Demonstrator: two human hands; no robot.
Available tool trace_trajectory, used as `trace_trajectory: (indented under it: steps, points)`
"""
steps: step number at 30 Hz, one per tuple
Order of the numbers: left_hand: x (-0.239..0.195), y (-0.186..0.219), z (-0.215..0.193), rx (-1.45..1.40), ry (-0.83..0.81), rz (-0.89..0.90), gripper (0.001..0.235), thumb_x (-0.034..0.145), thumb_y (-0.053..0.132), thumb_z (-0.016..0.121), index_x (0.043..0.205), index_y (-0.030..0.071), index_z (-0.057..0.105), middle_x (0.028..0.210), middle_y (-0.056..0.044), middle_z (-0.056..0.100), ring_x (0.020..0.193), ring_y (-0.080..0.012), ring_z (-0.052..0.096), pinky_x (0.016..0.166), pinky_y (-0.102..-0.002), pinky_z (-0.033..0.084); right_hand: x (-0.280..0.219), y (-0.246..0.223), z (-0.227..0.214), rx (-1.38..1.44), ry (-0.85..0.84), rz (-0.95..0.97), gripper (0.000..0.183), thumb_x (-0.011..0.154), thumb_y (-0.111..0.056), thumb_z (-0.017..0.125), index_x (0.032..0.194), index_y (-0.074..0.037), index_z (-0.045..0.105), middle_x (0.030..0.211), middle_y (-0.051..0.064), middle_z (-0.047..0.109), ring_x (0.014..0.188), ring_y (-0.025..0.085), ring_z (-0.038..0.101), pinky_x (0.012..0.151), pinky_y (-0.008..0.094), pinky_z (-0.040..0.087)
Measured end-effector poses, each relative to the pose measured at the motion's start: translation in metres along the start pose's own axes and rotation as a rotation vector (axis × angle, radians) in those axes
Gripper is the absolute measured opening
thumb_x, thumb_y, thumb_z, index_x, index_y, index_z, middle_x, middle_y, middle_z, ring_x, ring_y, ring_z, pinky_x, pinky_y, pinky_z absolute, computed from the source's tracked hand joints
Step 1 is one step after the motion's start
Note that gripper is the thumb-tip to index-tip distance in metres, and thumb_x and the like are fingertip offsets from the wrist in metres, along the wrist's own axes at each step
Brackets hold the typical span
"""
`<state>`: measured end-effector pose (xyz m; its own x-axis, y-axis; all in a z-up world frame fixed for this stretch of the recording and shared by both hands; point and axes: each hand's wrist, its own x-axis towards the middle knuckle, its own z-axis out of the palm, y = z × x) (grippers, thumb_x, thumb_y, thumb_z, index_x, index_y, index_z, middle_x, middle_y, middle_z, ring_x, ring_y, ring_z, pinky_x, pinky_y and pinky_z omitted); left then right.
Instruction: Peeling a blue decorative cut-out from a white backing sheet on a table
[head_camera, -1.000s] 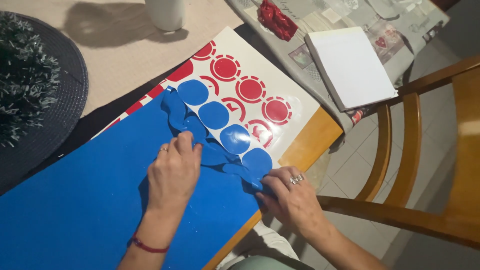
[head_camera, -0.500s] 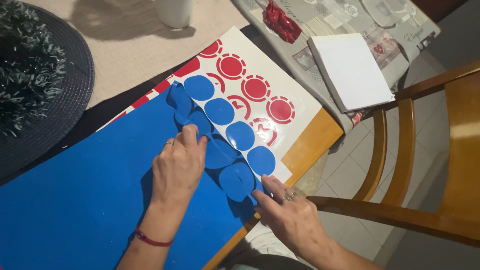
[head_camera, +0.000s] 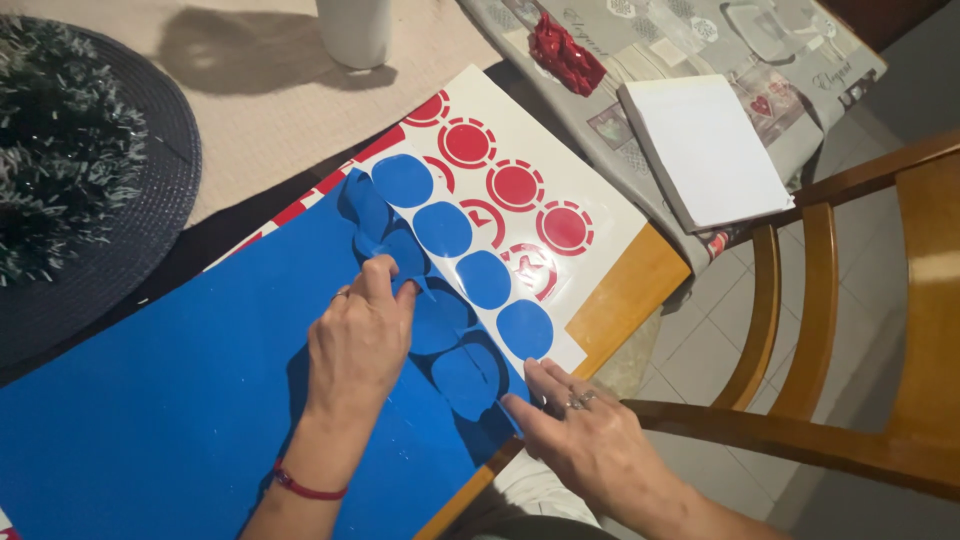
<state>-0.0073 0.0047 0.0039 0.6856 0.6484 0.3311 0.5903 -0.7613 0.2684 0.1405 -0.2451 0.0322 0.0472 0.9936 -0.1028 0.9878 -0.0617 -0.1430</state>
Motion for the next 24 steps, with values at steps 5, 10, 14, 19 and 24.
trace_trajectory:
  steps: [5,10,14,19,24]
  points:
    - [0.002,-0.005,-0.005,-0.038,0.058,-0.021,0.034,0.111,0.034,0.071,0.130,0.012,0.055,0.079,-0.005,0.062,0.050,-0.0092,0.057,0.042,-0.021,0.046,-0.004,-0.006,-0.001,0.093,0.253,0.038,0.043,0.099,-0.037,0.078,0.136,-0.019,0.067,0.149,0.015,0.068,0.132,0.036,0.069,0.098,0.053,0.061]
    - [0.008,-0.012,-0.012,-0.049,0.005,-0.050,0.031,0.110,0.027,0.069,0.134,0.010,0.059,0.087,-0.006,0.068,0.052,-0.0078,0.061,0.043,-0.018,0.049,-0.010,-0.002,0.001,0.216,0.338,0.065,0.041,0.100,-0.029,0.074,0.139,-0.016,0.067,0.150,0.011,0.070,0.134,0.035,0.070,0.099,0.053,0.062]
    - [0.022,-0.022,-0.023,-0.316,-0.178,-0.180,0.025,0.109,0.021,0.063,0.132,0.011,0.058,0.115,-0.012,0.075,0.092,-0.0245,0.076,0.068,-0.036,0.063,-0.015,0.004,0.008,0.215,0.339,0.021,0.049,0.097,-0.027,0.078,0.142,-0.015,0.063,0.148,0.014,0.067,0.130,0.037,0.067,0.098,0.052,0.062]
    - [0.040,-0.003,-0.032,-0.153,-0.382,-0.154,0.071,0.098,0.031,0.077,0.160,0.013,0.046,0.148,-0.018,0.060,0.132,-0.0362,0.063,0.099,-0.046,0.060,-0.017,0.011,0.018,0.104,0.295,0.016,0.046,0.099,-0.035,0.077,0.139,-0.018,0.065,0.141,0.011,0.068,0.123,0.038,0.064,0.095,0.056,0.056]
    - [0.050,0.006,-0.027,0.161,-0.283,-0.034,0.065,0.097,0.030,0.080,0.151,0.011,0.049,0.120,-0.016,0.069,0.101,-0.0305,0.076,0.069,-0.035,0.067,-0.013,0.009,0.015,0.143,0.471,-0.058,0.038,0.099,-0.034,0.079,0.129,-0.013,0.066,0.127,0.009,0.071,0.109,0.033,0.069,0.088,0.050,0.056]
